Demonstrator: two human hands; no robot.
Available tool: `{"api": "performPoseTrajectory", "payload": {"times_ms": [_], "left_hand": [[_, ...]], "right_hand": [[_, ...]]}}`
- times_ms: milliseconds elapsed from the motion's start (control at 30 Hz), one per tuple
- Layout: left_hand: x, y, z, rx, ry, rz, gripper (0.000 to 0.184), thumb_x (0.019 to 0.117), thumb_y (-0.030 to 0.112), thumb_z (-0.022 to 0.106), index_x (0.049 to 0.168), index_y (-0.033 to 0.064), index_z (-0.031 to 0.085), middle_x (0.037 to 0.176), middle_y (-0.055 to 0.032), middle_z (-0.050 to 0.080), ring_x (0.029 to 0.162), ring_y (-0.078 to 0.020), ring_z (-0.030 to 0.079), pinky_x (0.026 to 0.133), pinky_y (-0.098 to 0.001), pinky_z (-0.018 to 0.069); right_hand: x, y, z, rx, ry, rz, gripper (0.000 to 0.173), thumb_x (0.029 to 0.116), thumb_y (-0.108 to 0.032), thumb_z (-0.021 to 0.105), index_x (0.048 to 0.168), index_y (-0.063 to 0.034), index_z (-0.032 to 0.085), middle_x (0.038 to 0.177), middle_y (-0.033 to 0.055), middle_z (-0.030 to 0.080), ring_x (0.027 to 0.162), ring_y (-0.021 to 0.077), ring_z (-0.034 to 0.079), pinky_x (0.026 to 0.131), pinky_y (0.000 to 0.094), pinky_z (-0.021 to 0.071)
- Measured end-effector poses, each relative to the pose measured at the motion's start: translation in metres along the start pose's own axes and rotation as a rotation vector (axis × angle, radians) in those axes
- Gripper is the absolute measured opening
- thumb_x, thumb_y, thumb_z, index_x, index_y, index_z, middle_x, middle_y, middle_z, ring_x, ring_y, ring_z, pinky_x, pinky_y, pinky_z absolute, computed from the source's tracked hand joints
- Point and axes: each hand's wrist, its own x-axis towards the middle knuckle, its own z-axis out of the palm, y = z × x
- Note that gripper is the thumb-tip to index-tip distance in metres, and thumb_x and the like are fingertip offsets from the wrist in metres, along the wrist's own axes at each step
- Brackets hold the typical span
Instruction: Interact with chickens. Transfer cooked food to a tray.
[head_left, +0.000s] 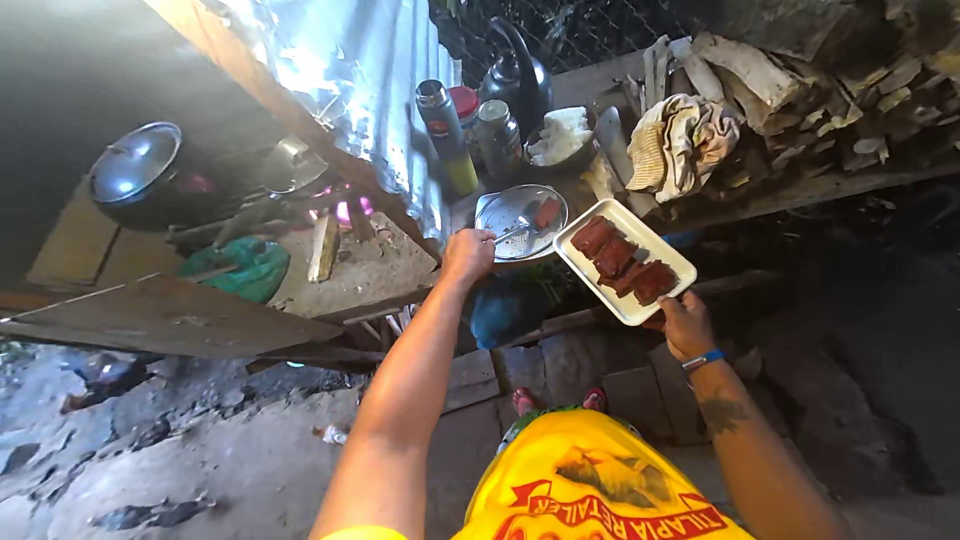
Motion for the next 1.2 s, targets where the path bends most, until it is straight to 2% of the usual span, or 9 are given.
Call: {"api": "performPoseTrajectory", "payload": {"times_ms": [133,300,500,600,667,733,867,1033,1200], "left_hand": [[0.002,-0.012,-0.001,-0.132,-0.086,-0.050,0.032,0.1047,0.024,0.050,0.122,0.0174,0.076,0.113,-0.0138,0.074,0.105,-0.0318,0.070,0.094,-0.0602,0.0522],[-0.015,-0.012,-0.025,-0.065,-0.005,-0.007,0.032,0.1057,0.025,0.050,0.124,0.0185,0.075,0.117,-0.0148,0.074,0.113,-0.0362,0.068,0.097,-0.0664,0.0496],[-0.060,0.033,-0.082,-0.050,-0.022,0.077,0.031,0.1067,0.027,0.049,0.122,0.0228,0.076,0.105,-0.0083,0.075,0.098,-0.0271,0.070,0.088,-0.0608,0.0529],[-0.083,0.064,-0.092,-0.052,-0.055,0.162,0.030,0.1071,0.025,0.051,0.122,0.0219,0.076,0.109,-0.0056,0.075,0.099,-0.0229,0.070,0.088,-0.0573,0.0536],[-0.098,0.083,-0.089,-0.007,-0.044,0.232,0.029,0.1070,0.024,0.052,0.123,0.0213,0.076,0.117,-0.0043,0.075,0.108,-0.0215,0.071,0.095,-0.0557,0.0541],[-0.109,0.092,-0.076,0.095,0.041,0.369,0.027,0.1046,0.023,0.056,0.122,0.0208,0.077,0.113,-0.0067,0.076,0.106,-0.0245,0.072,0.092,-0.0550,0.0568],[-0.130,0.101,-0.055,0.364,0.226,0.558,0.024,0.1029,0.022,0.056,0.117,0.0203,0.075,0.091,-0.0093,0.067,0.079,-0.0287,0.069,0.064,-0.0479,0.0568],[-0.141,0.096,-0.074,0.356,0.385,0.536,0.027,0.1038,0.020,0.055,0.124,0.0179,0.074,0.097,-0.0120,0.069,0.080,-0.0305,0.069,0.063,-0.0481,0.0563],[-0.153,0.068,-0.067,0.066,0.450,0.409,0.029,0.1062,0.023,0.056,0.129,0.0136,0.071,0.101,-0.0111,0.069,0.084,-0.0230,0.069,0.071,-0.0427,0.0590]], "right_hand": [[-0.002,0.001,-0.004,0.006,0.015,0.004,0.031,0.1057,-0.008,0.051,0.135,0.0000,0.050,0.105,0.0204,0.070,0.078,0.0290,0.075,0.068,0.0445,0.0663],[-0.001,0.002,-0.007,0.011,0.020,0.017,0.036,0.1044,-0.010,0.053,0.139,-0.0007,0.048,0.108,0.0213,0.069,0.080,0.0305,0.075,0.070,0.0474,0.0659],[0.000,-0.002,0.015,0.050,0.031,0.029,0.039,0.1037,-0.013,0.056,0.141,-0.0045,0.047,0.113,0.0207,0.069,0.084,0.0313,0.075,0.072,0.0489,0.0658],[-0.001,-0.007,0.032,0.051,0.059,0.030,0.039,0.1035,-0.015,0.057,0.140,-0.0050,0.049,0.113,0.0200,0.068,0.083,0.0302,0.075,0.072,0.0472,0.0654],[-0.001,-0.011,0.039,0.054,0.069,0.027,0.039,0.1035,-0.016,0.058,0.140,-0.0051,0.049,0.113,0.0193,0.068,0.081,0.0290,0.074,0.071,0.0462,0.0650],[-0.003,-0.016,0.044,0.034,0.079,0.020,0.038,0.1031,-0.017,0.058,0.138,-0.0045,0.050,0.111,0.0186,0.069,0.080,0.0282,0.074,0.071,0.0456,0.0653],[-0.006,-0.023,0.042,0.000,0.085,0.003,0.038,0.1022,-0.021,0.059,0.136,-0.0048,0.053,0.109,0.0179,0.071,0.081,0.0288,0.075,0.072,0.0473,0.0657],[-0.010,-0.021,0.031,0.015,0.066,-0.006,0.039,0.1018,-0.018,0.059,0.138,-0.0053,0.051,0.113,0.0180,0.070,0.085,0.0297,0.075,0.072,0.0480,0.0656],[-0.021,-0.013,0.018,0.098,0.032,0.029,0.042,0.1027,-0.010,0.056,0.142,-0.0017,0.046,0.115,0.0217,0.069,0.088,0.0330,0.075,0.071,0.0493,0.0667]]}}
